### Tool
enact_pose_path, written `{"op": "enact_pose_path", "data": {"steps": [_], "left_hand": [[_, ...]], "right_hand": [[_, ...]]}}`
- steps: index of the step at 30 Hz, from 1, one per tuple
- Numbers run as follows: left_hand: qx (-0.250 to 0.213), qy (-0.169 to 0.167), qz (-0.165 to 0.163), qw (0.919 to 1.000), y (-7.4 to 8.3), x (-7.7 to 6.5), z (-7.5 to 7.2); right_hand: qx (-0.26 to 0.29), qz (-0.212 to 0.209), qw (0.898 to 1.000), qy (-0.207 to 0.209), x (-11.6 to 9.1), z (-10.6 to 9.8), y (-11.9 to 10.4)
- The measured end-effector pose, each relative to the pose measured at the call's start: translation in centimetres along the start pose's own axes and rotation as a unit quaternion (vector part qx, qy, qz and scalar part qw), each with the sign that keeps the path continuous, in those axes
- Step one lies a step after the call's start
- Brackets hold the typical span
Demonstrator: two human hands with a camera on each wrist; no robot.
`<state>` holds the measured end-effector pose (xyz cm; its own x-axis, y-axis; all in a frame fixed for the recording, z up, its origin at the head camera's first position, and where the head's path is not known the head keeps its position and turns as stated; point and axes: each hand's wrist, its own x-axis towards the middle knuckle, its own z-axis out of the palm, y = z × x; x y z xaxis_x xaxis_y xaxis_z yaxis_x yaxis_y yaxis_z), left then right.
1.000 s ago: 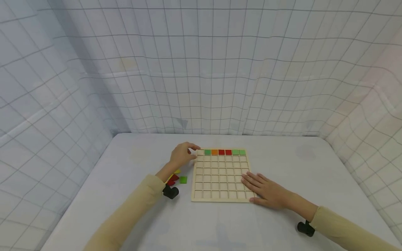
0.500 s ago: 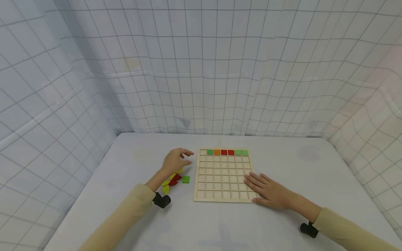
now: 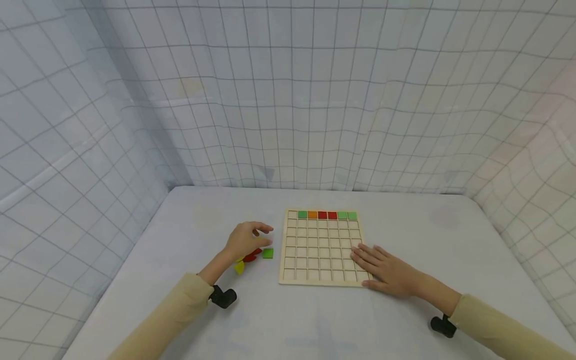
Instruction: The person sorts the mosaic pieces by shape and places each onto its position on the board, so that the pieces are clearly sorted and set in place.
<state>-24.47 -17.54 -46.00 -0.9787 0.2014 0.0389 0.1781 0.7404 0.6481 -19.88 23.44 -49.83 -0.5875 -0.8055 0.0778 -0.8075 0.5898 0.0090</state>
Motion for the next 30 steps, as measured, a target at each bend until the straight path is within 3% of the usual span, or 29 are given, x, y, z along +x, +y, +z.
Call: {"op": "enact_pose_path", "data": {"steps": [5, 12, 16, 23, 30], "left_hand": [[0.009, -0.009, 0.0, 0.9999, -0.6, -0.6, 0.0], [0.011, -0.035, 0.037, 0.9986, -1.9, -1.1, 0.5], [0.015, -0.034, 0.049, 0.9981, -2.2, -1.4, 0.6], [0.071, -0.024, 0.023, 0.9969, -2.0, -1.4, 0.7], [0.092, -0.032, 0.008, 0.9952, -1.5, -1.4, 0.6]], "right_hand": [[0.005, 0.004, 1.0, -0.003, -0.1, 0.1, 0.0], [0.014, 0.006, 1.0, -0.008, -0.1, -0.3, -0.3], [0.001, 0.003, 1.0, -0.006, -0.1, -0.3, -0.3], [-0.009, -0.001, 1.0, 0.006, 0.0, -0.4, -0.1], [-0.01, -0.003, 1.0, 0.002, 0.1, -0.3, -0.3]]}}
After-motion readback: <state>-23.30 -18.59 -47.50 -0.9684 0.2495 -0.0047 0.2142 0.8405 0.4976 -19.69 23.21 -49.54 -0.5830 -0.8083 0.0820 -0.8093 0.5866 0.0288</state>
